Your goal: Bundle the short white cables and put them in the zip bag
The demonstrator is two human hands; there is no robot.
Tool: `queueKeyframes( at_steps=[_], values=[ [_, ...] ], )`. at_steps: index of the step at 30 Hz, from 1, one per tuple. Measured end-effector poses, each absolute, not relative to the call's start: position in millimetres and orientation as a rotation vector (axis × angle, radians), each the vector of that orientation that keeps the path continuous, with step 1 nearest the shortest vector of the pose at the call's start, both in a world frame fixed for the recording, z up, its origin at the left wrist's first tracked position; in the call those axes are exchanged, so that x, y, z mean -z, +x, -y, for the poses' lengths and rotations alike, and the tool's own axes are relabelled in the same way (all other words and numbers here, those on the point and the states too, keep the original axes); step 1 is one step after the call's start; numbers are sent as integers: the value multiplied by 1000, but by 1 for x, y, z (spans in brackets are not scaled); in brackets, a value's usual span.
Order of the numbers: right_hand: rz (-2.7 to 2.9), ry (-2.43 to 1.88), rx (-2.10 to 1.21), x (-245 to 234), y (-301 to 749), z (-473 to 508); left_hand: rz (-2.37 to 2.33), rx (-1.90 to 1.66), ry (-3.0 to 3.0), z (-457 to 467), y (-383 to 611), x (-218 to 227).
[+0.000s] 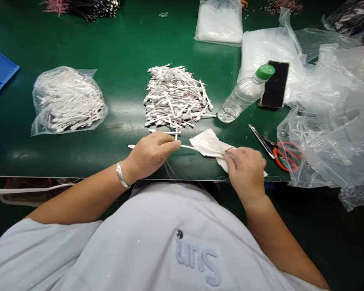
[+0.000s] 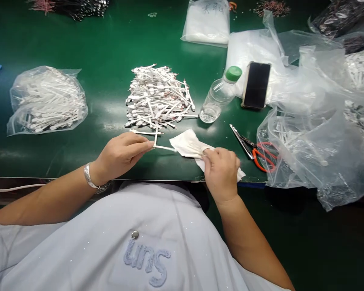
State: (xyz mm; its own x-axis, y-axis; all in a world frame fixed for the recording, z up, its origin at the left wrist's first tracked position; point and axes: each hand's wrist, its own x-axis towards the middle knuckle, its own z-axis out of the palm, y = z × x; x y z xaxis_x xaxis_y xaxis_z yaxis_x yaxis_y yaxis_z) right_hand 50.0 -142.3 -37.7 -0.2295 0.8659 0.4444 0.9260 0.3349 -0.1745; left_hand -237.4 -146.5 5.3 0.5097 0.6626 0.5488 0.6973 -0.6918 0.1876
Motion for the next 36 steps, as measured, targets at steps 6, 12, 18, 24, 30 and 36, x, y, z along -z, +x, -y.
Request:
queueKeyframes(
  at_steps=[6,12,18,24,30,36],
  values=[
    [1975,-1248,-103,11,23,148,1376,1662,-2620,179,-254,-5],
    [1921,-1046,-951,-1,-27,150,1628,1813,-2607,185,-264,2],
    [2117,-1050,-886,10,-39,146,1919,1221,-2634,191,-301,2],
    [2164,-1046,-861,30,-42,147,2125,874,-2597,193,-327,12],
    [2104,-1040,-827,36,-40,149,2174,501,-2771,184,-335,2],
    [2122,-990,-824,41,-35,148,2033,-138,-2585,190,-315,-21]
  ],
)
